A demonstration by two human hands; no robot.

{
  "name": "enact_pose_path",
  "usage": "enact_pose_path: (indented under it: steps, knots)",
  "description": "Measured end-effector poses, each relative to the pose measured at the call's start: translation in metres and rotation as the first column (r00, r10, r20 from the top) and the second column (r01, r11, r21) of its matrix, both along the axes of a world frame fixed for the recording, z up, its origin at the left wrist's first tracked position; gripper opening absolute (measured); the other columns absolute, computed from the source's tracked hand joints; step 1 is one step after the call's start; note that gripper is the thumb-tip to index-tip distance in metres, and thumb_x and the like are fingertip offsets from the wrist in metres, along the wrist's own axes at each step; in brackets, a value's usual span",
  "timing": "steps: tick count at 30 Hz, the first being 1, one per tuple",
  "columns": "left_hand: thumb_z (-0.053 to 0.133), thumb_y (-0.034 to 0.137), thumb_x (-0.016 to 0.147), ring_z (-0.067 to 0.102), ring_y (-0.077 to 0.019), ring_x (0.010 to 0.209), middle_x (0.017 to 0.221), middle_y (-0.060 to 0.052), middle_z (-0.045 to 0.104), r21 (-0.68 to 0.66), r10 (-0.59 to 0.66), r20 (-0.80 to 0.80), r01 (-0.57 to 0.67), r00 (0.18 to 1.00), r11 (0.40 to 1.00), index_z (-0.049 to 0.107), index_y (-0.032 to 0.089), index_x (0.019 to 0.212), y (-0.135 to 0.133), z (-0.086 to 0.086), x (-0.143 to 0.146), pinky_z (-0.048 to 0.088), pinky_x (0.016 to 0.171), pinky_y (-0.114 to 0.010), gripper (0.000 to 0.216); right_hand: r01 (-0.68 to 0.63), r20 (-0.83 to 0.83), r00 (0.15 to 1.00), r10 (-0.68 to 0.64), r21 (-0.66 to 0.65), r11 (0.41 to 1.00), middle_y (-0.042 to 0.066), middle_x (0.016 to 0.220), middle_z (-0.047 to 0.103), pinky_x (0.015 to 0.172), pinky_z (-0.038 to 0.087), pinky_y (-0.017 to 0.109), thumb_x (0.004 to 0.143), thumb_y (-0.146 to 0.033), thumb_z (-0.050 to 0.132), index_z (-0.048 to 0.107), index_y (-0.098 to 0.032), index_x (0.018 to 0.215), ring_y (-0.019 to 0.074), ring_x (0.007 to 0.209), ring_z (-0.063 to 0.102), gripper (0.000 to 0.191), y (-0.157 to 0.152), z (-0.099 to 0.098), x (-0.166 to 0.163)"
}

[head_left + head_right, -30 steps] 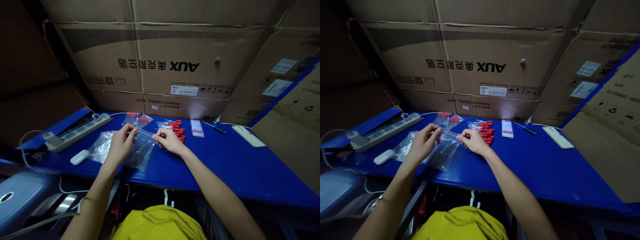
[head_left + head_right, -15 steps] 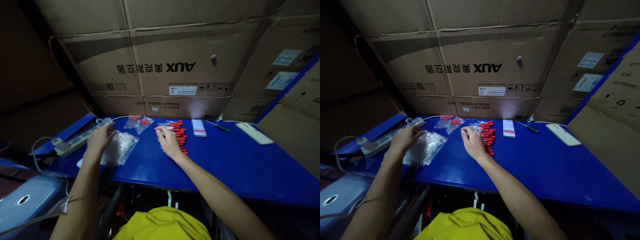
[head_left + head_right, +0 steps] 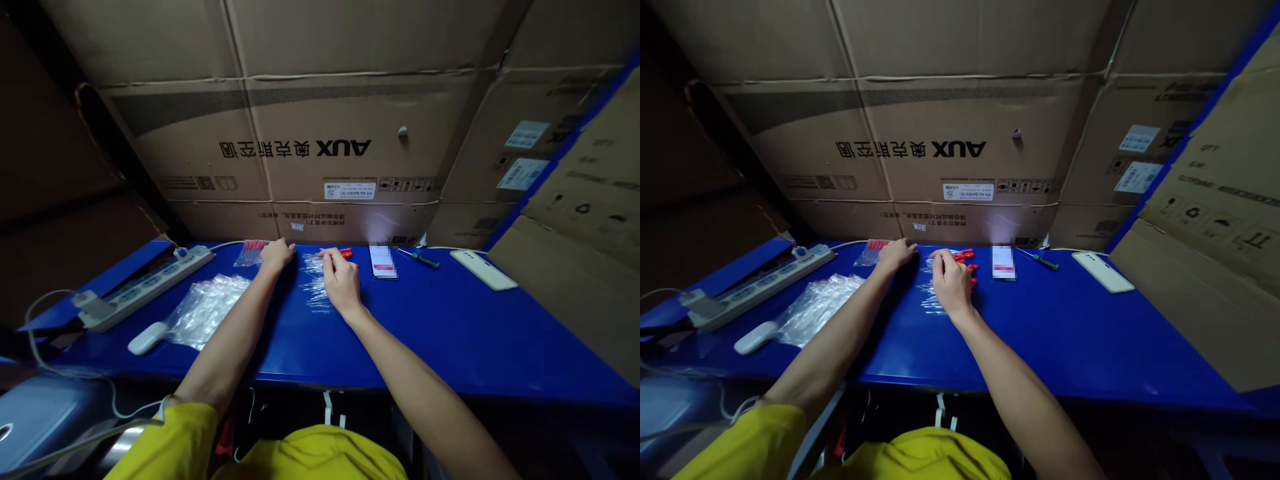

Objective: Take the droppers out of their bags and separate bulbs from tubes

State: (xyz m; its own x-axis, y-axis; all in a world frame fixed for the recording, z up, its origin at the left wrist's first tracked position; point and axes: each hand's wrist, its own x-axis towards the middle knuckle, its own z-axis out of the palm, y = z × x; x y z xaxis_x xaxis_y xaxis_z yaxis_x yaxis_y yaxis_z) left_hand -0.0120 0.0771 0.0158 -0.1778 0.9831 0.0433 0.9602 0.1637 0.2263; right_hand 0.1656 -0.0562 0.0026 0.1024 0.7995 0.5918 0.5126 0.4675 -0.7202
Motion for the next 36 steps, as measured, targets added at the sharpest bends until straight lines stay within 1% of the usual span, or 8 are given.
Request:
enact_pose_path:
  steps: [7,15,19,22,25,27,30,36]
  knots:
    - [0.071,0.065,0.086,0.07,-0.0424,0.125,0.132,-0.028,0.073,-0.016,0.099,0.015,-0.099,0.995,0.995,0.072,0.01,0.129,0.002,-0.009,-0.009,0.057,0.096,-0.042,0.069,-0.008,-0.006,1.0,0.008,0.019,1.0,0.002,0.079,0.075,0.067,0.042,0.027,0.109,-0.038,0.041,0.071,-0.024,0.101,0.0192,0.068,0.069,0.034,0.002,0.0,0.003]
    - [0.065,0.041,0.091,0.071,-0.0417,0.124,0.131,-0.029,0.073,-0.019,0.069,0.051,-0.068,0.996,0.998,0.077,0.009,0.122,0.0,-0.005,-0.01,0.057,0.093,-0.041,0.046,0.005,0.004,1.0,-0.005,0.002,1.0,0.003,0.079,0.075,0.066,0.042,0.028,0.108,-0.039,0.04,0.071,-0.024,0.098,0.0206,0.068,0.07,0.035,0.008,-0.002,0.007]
    - [0.062,0.036,0.092,0.075,-0.0365,0.112,0.12,-0.024,0.078,-0.005,-0.015,0.097,0.016,0.995,1.0,0.08,0.013,0.11,-0.01,0.008,-0.013,0.054,0.084,-0.035,0.034,0.008,-0.023,1.0,-0.008,-0.024,1.0,0.003,0.078,0.075,0.069,0.045,0.029,0.107,-0.04,0.042,0.071,-0.024,0.095,0.0211,0.072,0.071,0.035,0.012,-0.003,0.011]
    - [0.056,0.033,0.094,0.075,-0.0272,0.095,0.101,-0.015,0.082,0.083,-0.187,0.154,0.175,0.97,0.981,0.079,0.018,0.094,-0.026,0.022,-0.008,0.049,0.078,-0.03,0.028,-0.064,-0.137,0.989,0.052,-0.088,0.994,0.0,0.074,0.071,0.067,0.048,0.027,0.104,-0.047,0.049,0.07,-0.024,0.096,0.0186,0.068,0.068,0.032,0.019,-0.005,0.012]
    - [0.051,0.027,0.095,0.069,-0.0216,0.079,0.086,-0.009,0.079,0.256,-0.474,0.223,0.418,0.852,0.871,0.074,0.018,0.082,-0.046,0.029,0.008,0.043,0.071,-0.029,0.028,-0.233,-0.401,0.906,0.133,-0.212,0.949,-0.001,0.075,0.07,0.051,0.045,0.023,0.095,-0.061,0.061,0.068,-0.023,0.101,0.0127,0.054,0.061,0.039,0.03,-0.007,0.011]
    - [0.051,0.027,0.095,0.065,-0.0199,0.072,0.081,-0.008,0.076,0.328,-0.573,0.227,0.492,0.788,0.807,0.071,0.018,0.081,-0.06,0.029,0.023,0.039,0.068,-0.029,0.025,-0.358,-0.567,0.81,0.151,-0.273,0.893,0.0,0.079,0.071,0.044,0.043,0.021,0.086,-0.067,0.07,0.068,-0.021,0.103,0.0107,0.051,0.06,0.049,0.035,-0.007,0.012]
    - [0.052,0.035,0.1,0.061,-0.0195,0.067,0.078,-0.007,0.074,0.371,-0.575,0.209,0.48,0.791,0.795,0.068,0.019,0.085,-0.079,0.026,0.043,0.032,0.062,-0.03,0.028,-0.414,-0.661,0.737,0.141,-0.276,0.867,0.001,0.077,0.072,0.044,0.047,0.021,0.075,-0.066,0.08,0.072,-0.019,0.1,0.0122,0.056,0.064,0.054,0.038,-0.006,0.016]
    - [0.055,0.039,0.1,0.066,-0.0235,0.075,0.08,-0.007,0.075,0.366,-0.505,0.21,0.412,0.837,0.834,0.068,0.022,0.085,-0.097,0.026,0.057,0.031,0.063,-0.03,0.026,-0.348,-0.617,0.777,0.121,-0.262,0.9,0.001,0.074,0.073,0.052,0.052,0.026,0.066,-0.052,0.086,0.081,-0.018,0.086,0.0145,0.062,0.061,0.04,0.035,0.001,0.032]
